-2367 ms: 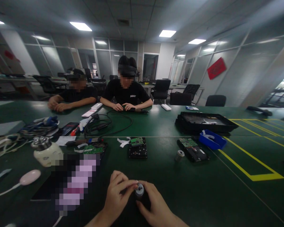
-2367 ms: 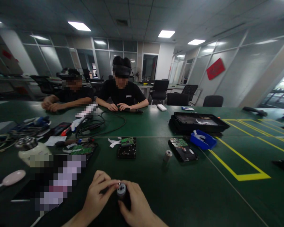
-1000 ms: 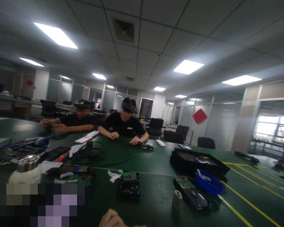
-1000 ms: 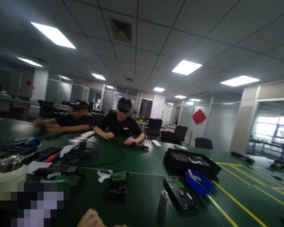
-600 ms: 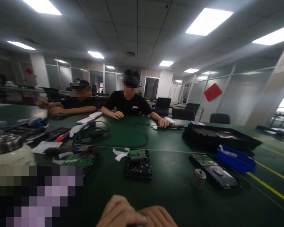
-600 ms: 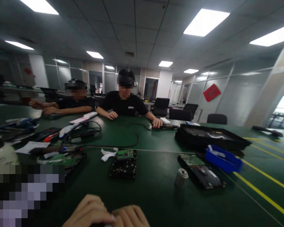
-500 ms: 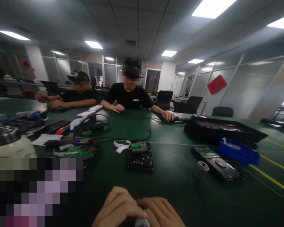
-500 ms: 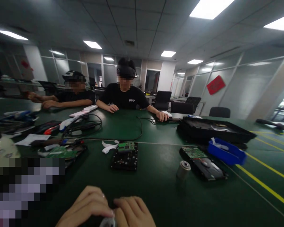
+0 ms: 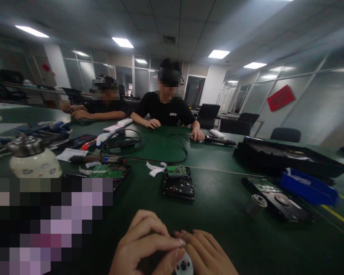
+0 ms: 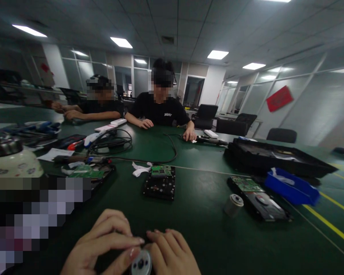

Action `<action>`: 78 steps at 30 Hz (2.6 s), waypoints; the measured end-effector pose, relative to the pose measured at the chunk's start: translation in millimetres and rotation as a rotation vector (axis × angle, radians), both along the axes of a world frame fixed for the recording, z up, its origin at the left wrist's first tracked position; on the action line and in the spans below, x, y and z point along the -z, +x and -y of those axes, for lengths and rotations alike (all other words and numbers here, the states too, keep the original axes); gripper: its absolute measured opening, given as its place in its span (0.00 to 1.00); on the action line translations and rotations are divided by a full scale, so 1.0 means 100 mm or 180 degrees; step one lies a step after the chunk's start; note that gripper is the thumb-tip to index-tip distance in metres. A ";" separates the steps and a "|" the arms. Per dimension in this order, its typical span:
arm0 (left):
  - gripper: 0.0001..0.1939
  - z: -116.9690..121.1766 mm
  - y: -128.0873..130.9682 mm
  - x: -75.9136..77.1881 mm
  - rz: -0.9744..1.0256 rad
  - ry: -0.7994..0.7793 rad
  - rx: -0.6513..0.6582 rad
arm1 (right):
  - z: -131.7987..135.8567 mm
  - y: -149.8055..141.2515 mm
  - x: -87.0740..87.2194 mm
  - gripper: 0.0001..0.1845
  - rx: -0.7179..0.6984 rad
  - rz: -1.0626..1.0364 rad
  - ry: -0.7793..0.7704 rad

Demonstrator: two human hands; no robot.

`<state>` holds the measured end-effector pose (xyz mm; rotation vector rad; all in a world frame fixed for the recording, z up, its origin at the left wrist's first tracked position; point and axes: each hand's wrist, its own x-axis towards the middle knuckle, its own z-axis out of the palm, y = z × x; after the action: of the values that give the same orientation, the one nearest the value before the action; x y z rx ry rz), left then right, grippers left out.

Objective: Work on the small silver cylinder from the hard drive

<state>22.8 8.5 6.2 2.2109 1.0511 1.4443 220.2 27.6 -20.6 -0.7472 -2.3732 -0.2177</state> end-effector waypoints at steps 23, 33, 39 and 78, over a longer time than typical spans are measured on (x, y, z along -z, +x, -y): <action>0.06 -0.42 0.01 -0.06 0.0240 -0.0623 -0.1256 | -0.35 -0.13 -0.38 0.15 0.0580 0.0402 -0.1309; 0.05 -0.39 0.21 -0.06 0.0343 -0.0730 -0.0417 | -0.39 -0.13 -0.34 0.17 0.0472 0.0523 -0.1288; 0.04 -0.38 0.19 -0.06 0.0227 -0.0624 -0.0456 | -0.40 -0.13 -0.32 0.18 0.0351 0.0529 -0.1214; 0.18 -0.20 0.19 0.02 0.0054 -0.1492 -0.0546 | -0.36 0.00 -0.35 0.18 -0.0003 -0.0998 -0.1498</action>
<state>41.5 28.6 4.2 1.8081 1.4321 1.1273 220.5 63.1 14.0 -0.9162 -2.1373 0.4446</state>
